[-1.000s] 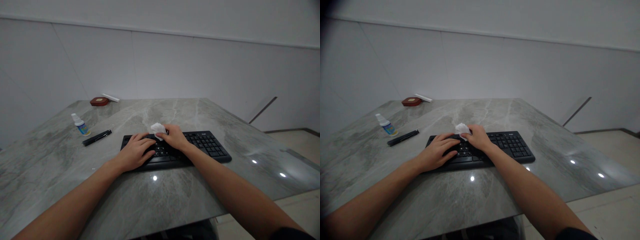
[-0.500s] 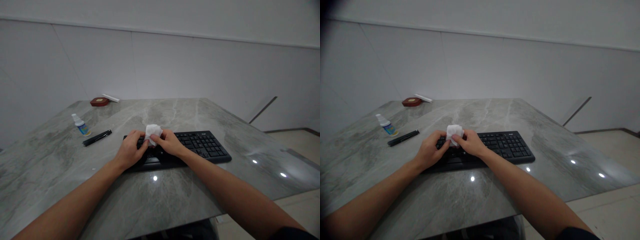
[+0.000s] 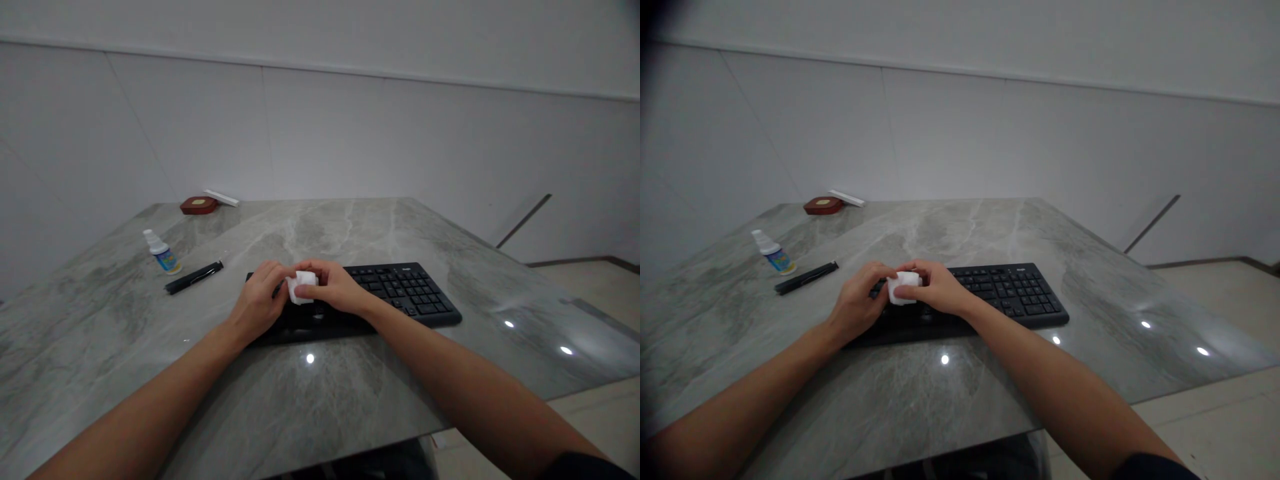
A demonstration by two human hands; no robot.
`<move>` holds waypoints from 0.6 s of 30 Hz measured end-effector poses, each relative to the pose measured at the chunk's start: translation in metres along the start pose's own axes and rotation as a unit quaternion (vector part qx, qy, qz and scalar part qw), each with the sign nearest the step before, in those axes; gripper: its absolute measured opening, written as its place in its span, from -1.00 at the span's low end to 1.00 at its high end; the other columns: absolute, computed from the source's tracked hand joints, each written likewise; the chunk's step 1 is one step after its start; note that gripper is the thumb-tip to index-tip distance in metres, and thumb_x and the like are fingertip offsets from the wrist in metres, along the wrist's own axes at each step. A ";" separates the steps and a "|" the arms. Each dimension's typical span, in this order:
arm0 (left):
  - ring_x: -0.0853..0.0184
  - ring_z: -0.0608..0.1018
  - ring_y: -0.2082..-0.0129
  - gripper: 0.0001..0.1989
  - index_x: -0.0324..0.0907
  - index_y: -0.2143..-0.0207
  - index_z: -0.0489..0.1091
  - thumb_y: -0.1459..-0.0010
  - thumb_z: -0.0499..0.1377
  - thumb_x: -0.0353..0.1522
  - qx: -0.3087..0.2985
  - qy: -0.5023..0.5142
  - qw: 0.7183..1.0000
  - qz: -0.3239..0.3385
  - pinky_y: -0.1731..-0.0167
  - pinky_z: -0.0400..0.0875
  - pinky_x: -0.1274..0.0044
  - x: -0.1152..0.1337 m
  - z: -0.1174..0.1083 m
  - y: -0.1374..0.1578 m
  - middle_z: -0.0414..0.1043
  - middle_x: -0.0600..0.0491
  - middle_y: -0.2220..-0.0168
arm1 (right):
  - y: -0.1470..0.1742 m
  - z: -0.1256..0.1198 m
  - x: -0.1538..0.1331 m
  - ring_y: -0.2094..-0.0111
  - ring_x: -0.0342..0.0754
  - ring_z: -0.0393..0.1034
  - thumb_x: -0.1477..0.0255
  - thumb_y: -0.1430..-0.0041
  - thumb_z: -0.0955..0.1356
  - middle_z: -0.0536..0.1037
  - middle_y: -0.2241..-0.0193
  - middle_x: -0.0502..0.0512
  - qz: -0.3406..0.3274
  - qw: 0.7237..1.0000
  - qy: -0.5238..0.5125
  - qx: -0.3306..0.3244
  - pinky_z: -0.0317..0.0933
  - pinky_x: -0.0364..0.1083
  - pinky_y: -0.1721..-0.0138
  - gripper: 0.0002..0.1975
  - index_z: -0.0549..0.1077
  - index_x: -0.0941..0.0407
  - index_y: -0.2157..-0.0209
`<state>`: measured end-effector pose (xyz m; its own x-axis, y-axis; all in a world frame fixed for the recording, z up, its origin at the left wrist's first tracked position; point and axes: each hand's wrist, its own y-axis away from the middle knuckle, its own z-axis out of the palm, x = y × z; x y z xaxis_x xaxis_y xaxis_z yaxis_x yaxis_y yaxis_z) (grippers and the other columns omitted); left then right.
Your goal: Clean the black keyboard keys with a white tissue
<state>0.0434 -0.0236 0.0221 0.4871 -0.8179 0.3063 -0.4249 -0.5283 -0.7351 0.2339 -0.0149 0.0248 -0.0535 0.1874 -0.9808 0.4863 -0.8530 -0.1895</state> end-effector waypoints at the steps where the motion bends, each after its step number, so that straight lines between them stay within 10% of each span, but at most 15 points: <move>1: 0.30 0.47 0.28 -0.82 -0.17 0.18 0.33 -0.21 0.01 -0.50 0.002 0.003 1.000 -0.004 0.25 0.38 0.46 0.001 -0.001 0.000 0.41 0.03 0.31 | 0.000 -0.001 0.000 0.37 -0.14 0.36 0.28 0.08 0.51 0.50 0.37 0.00 -0.009 1.000 0.020 0.009 0.26 -0.13 0.29 -0.57 0.47 0.14 0.16; 13: 0.27 0.52 0.24 -0.84 -0.15 0.11 0.33 -0.26 0.10 -0.40 -0.005 -0.020 1.000 -0.023 0.21 0.45 0.42 0.003 0.000 -0.001 0.46 0.02 0.28 | 0.003 -0.001 -0.004 0.40 -0.14 0.30 0.25 -0.14 0.37 0.45 0.39 -0.02 -0.077 0.979 0.182 0.050 0.19 -0.16 0.36 -0.71 0.40 0.11 0.16; 18: 0.18 0.45 0.02 -0.72 -0.17 -0.03 0.32 -0.26 0.08 -0.42 -0.110 -0.038 0.993 0.013 -0.02 0.39 0.27 0.000 0.002 0.000 0.47 -0.06 0.09 | 0.001 -0.026 -0.010 0.39 -0.11 0.30 0.31 -0.26 0.27 0.44 0.42 0.00 -0.104 0.920 0.355 0.128 0.15 -0.12 0.32 -0.81 0.39 0.12 0.21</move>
<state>0.0449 -0.0236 0.0212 0.5264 -0.8164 0.2373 -0.5896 -0.5517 -0.5899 0.2575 -0.0046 0.0360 0.5046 0.5535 -0.6626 0.3032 -0.8322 -0.4643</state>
